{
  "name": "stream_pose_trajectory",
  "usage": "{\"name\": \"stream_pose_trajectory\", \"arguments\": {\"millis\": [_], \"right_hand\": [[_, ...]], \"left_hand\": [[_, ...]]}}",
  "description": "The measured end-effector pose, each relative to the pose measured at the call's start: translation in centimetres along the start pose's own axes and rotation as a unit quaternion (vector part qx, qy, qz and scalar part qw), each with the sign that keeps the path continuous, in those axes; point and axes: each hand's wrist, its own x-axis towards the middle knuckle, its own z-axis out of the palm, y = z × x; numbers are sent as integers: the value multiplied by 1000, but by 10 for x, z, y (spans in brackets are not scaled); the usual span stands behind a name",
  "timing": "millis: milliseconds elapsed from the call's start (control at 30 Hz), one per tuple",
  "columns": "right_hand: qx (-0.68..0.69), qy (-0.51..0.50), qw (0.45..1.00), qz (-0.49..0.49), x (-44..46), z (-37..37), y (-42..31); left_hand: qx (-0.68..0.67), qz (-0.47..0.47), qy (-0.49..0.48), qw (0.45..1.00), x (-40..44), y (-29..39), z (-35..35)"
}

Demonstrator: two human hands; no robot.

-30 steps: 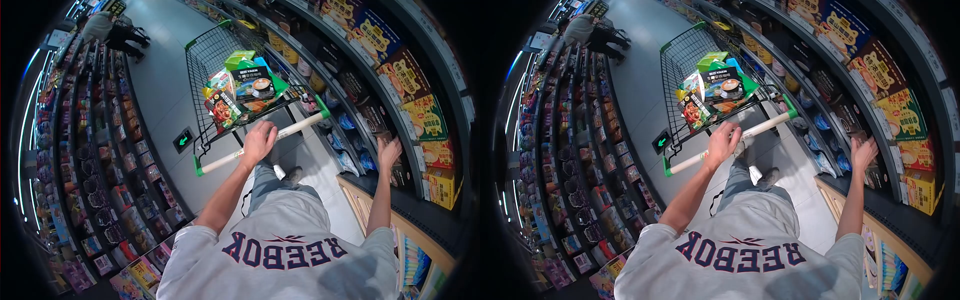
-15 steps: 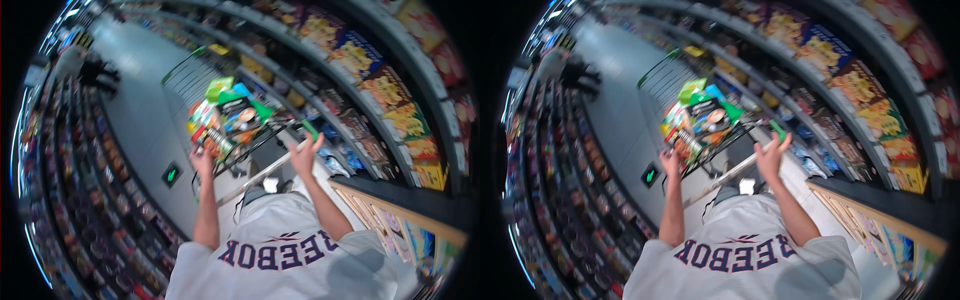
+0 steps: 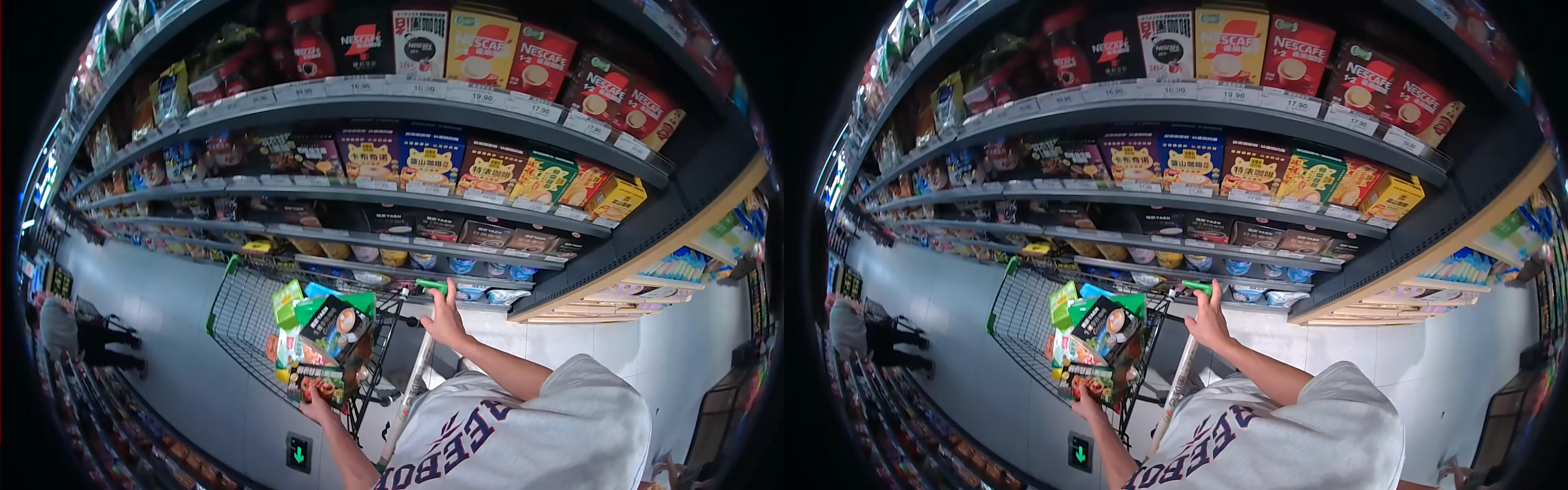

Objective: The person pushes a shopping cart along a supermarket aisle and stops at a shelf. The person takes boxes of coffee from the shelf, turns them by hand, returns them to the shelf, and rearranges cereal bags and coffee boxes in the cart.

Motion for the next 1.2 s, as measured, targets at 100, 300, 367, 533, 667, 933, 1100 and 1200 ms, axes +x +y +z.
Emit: {"name": "stream_pose_trajectory", "arguments": {"millis": [100,300,367,533,667,933,1100,1200], "right_hand": [[-2,-3,1000,17,3,5,6],[14,-34,999,14,-2,7,-8],[-3,-44,999,10,-1,8,-9],[2,-100,994,36,11,2,-13],[8,8,1000,-9,24,-7,-36],[507,-107,854,38,38,-69,-140],[540,-113,833,38,48,-63,-145],[546,-126,828,26,55,-55,-150]], "left_hand": [[117,102,148,977,-30,54,-1],[-208,41,-9,977,-70,139,35],[-270,31,-90,958,-79,155,55],[-320,56,-223,919,-133,206,104],[-349,41,-302,886,-164,224,127],[-343,65,-388,853,-182,236,145],[-341,75,-391,852,-171,235,144],[-329,66,-398,854,-159,237,137]]}}
